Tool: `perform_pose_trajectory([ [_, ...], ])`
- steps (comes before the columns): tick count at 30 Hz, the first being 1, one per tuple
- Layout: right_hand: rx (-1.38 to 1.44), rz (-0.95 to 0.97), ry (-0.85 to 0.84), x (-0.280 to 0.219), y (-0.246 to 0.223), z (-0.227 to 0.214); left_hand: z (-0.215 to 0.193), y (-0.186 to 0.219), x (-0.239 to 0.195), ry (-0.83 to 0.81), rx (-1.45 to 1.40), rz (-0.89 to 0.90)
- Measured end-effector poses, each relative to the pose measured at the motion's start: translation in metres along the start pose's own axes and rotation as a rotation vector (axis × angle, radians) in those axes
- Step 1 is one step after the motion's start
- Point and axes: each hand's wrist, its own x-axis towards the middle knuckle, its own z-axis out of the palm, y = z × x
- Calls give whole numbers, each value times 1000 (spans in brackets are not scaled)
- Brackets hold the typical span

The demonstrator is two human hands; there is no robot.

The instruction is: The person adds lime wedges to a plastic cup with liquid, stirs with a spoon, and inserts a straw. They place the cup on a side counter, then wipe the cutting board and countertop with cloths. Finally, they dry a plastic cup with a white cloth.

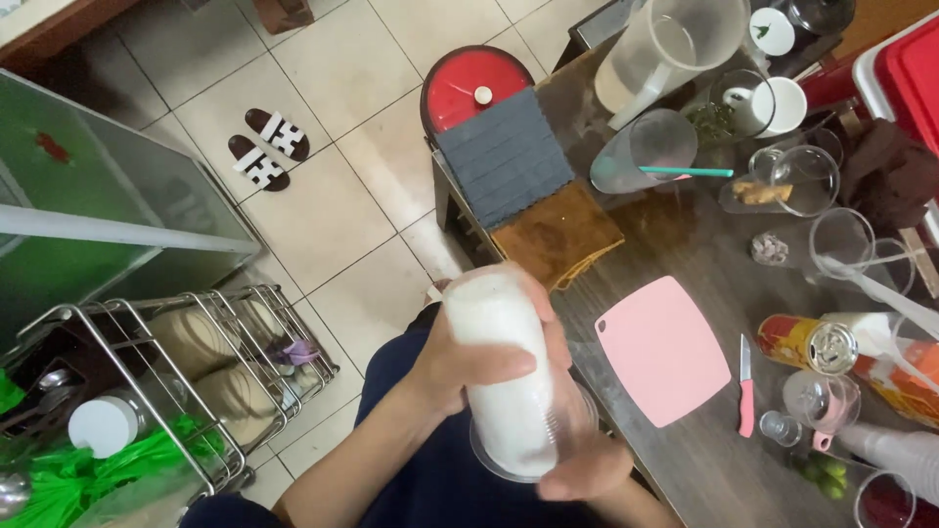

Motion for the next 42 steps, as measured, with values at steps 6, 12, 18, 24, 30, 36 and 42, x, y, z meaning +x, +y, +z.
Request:
perform_pose_trajectory([
  [6, -419, -62, 67, -4, -3, -31, -38, -48, 7, -231, -389, 59],
  [12, -925, -150, 155, -64, -7, -66, -28, -14, 2, 383, 198, 26],
  [18, -1451, 9, 148, -9, 15, -17, -18, -4, 3, 471, 225, -3],
  [24, -896, -114, 230, -7, 22, -20, -69, -46, 13, 225, -109, -49],
  [30, -342, -239, 286, -10, 29, -30, -84, -67, 25, -142, -469, -9],
  [36, 205, -368, 307, -19, 34, -50, -39, -52, 39, 18, 14, -38],
  [42, -1722, 575, 435, -16, 4, -42, -24, -43, 41, 434, 105, -201],
])
